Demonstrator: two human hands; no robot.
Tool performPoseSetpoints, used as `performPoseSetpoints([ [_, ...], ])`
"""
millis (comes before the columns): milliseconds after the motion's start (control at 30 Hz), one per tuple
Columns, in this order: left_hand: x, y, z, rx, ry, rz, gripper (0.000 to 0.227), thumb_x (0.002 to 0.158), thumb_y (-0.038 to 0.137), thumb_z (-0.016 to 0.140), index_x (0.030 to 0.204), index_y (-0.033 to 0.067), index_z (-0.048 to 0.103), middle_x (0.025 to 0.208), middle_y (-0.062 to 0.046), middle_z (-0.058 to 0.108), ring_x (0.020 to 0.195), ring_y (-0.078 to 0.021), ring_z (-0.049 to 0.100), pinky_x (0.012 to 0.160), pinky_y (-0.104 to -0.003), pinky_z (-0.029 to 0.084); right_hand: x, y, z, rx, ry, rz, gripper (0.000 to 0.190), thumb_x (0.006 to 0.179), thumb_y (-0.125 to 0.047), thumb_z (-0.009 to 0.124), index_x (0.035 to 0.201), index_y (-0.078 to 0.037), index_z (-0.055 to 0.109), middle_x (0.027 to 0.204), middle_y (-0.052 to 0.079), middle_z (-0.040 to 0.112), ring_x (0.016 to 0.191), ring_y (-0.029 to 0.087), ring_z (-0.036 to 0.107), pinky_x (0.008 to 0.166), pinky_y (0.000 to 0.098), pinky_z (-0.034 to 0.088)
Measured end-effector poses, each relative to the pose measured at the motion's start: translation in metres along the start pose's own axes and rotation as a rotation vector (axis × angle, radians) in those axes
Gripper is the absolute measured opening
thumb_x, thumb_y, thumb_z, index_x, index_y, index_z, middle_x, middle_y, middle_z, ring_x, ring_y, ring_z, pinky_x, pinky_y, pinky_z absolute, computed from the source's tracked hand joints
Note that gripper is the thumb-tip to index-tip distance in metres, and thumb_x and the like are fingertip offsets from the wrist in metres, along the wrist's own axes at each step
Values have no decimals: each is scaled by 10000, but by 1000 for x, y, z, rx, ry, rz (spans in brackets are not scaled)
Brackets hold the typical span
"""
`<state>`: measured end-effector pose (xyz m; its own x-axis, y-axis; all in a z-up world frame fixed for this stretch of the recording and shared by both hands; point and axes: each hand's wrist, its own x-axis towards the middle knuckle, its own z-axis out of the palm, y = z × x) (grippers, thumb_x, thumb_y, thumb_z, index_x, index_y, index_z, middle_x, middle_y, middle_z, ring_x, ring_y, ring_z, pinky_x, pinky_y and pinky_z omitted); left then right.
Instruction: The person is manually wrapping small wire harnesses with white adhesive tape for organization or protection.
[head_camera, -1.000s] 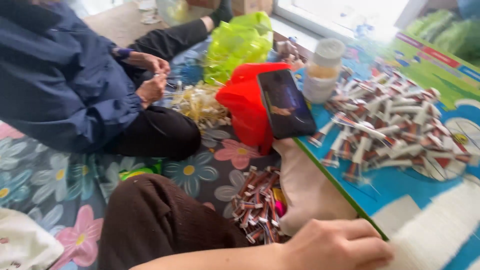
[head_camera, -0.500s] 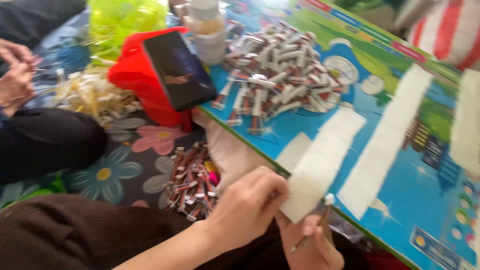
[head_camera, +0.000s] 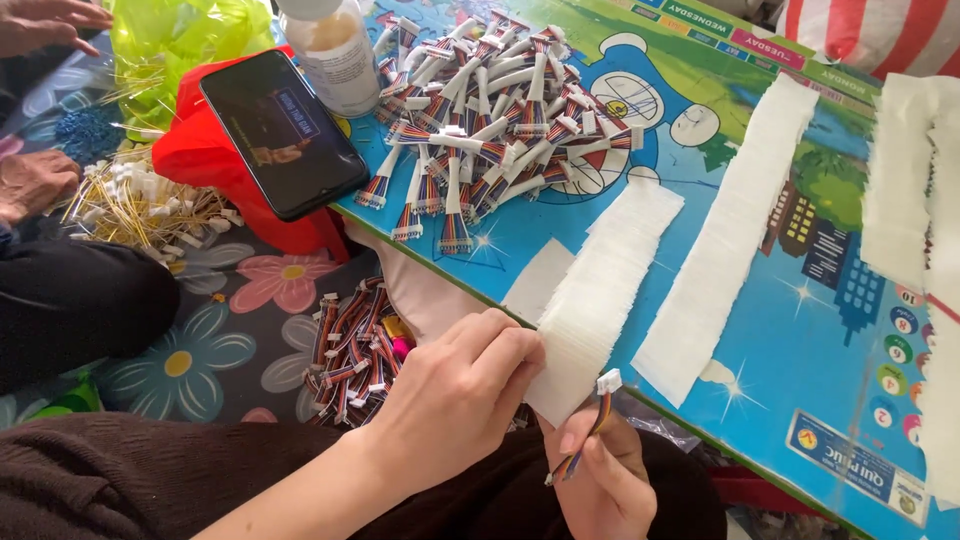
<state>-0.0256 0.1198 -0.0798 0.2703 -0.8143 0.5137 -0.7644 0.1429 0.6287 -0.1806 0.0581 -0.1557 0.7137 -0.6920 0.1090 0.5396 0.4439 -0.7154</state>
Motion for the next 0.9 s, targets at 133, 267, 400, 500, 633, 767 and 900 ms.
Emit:
performPoseSetpoints([
  [133, -4, 2, 1, 44, -10, 31, 109, 823, 60, 586, 895, 30, 510, 815, -85, 518, 639, -208, 511, 527, -306, 407, 2, -2, 6, 10, -7, 20, 196, 878, -171, 474, 762, -64, 590, 1438, 162, 309, 1399, 349, 174, 1117, 564, 117],
  [267, -9, 0, 1, 5, 69, 46, 184, 819, 48, 609, 989, 38, 540, 918, -80, 567, 722, -191, 568, 597, -294, 468, 2, 1, 3, 76, 2, 45, 242, 899, -233, 469, 779, -66, 595, 1410, 130, 325, 1386, 321, 173, 1097, 562, 153],
  [400, -11, -8, 3, 151, 184, 255, 208, 742, 15, 683, 950, 25, 671, 903, -46, 600, 708, -148, 577, 562, -265, 465, 7, 0, 11, 86, -77, 20, 209, 896, -210, 447, 790, -81, 573, 1418, 155, 315, 1369, 342, 209, 1102, 603, 176],
  [500, -9, -5, 3, 165, 171, 309, 160, 763, 13, 659, 910, -4, 598, 885, -95, 582, 668, -177, 550, 554, -275, 441, 1, 1, 3, 77, -24, 43, 237, 916, -233, 432, 804, -72, 564, 1388, 150, 346, 1339, 321, 242, 1057, 579, 220],
  [633, -21, -2, 2, 75, 93, 381, 176, 765, -19, 658, 915, -27, 566, 862, -113, 563, 656, -203, 506, 562, -285, 439, 2, -1, 3, 112, -27, 37, 207, 912, -214, 420, 791, -90, 534, 1395, 135, 356, 1282, 294, 296, 1023, 518, 246],
  [767, -34, -1, -8, -14, -50, 437, 137, 789, -10, 619, 916, -32, 572, 862, -126, 559, 655, -220, 504, 575, -292, 444, -2, 3, -12, 186, 7, 52, 236, 948, -194, 387, 835, -40, 526, 1176, 149, 471, 1151, 268, 389, 921, 467, 291],
  [900, -96, -30, 8, -326, -268, 396, 37, 882, -12, 521, 861, 6, 546, 728, -86, 472, 584, -186, 473, 528, -298, 446, 9, -4, 19, 176, -64, 33, 186, 904, -143, 400, 828, -64, 551, 1440, 234, 277, 1400, 362, 164, 1089, 572, 182],
])
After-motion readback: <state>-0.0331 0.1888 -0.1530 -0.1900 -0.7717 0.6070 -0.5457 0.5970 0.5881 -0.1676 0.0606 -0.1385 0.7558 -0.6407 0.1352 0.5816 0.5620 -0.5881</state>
